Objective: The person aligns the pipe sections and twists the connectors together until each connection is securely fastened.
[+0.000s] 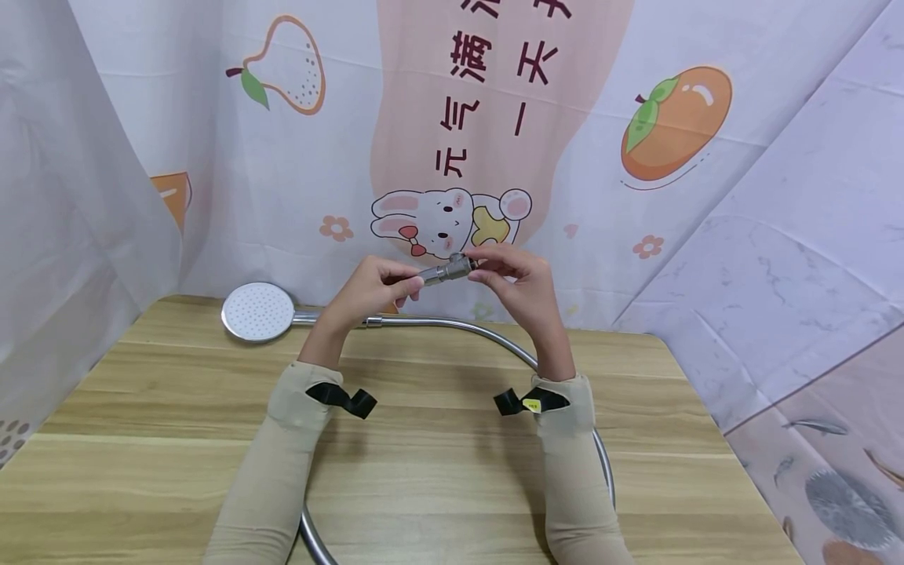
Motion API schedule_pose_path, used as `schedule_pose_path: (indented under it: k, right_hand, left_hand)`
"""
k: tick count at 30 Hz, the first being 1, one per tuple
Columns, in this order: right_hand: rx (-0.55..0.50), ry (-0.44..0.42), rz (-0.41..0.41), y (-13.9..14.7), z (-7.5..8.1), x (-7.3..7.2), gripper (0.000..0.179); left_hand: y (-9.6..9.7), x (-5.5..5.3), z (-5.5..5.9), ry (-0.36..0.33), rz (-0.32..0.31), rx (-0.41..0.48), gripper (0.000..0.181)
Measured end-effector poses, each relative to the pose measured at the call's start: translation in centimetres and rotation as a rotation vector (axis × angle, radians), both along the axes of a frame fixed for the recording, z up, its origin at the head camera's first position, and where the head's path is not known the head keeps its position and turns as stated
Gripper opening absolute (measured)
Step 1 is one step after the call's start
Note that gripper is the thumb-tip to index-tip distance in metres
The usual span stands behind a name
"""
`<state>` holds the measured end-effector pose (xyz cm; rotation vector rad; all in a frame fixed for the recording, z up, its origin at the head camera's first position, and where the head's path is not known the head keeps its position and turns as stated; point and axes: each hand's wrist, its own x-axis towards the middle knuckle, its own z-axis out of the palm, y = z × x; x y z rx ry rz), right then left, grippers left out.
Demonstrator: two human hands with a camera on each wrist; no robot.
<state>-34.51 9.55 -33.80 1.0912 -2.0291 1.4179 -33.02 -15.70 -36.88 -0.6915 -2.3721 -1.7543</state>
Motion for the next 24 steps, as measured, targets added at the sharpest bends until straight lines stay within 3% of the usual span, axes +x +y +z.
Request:
schedule_pose_path:
  k: [6,16,24]
  right_hand:
    - [-0.002,0.015,0.002,-0.07,-0.04,-0.06,0.026]
    - [-0.002,0.037,0.090,-0.02,-0.03,-0.21,0.029]
    - [-0.002,0.042,0.061,-0.03,0.00,-0.03,0.028]
  left_hand:
    - [-0.04,-0.07,-0.03,0.000,0.001,0.005,0.016]
    - [-0.14,-0.01,0.02,-0.001,0.003,0.009,0.017]
    - [-0.07,0.06,0.12,0.001,-0.001,0.011,0.017]
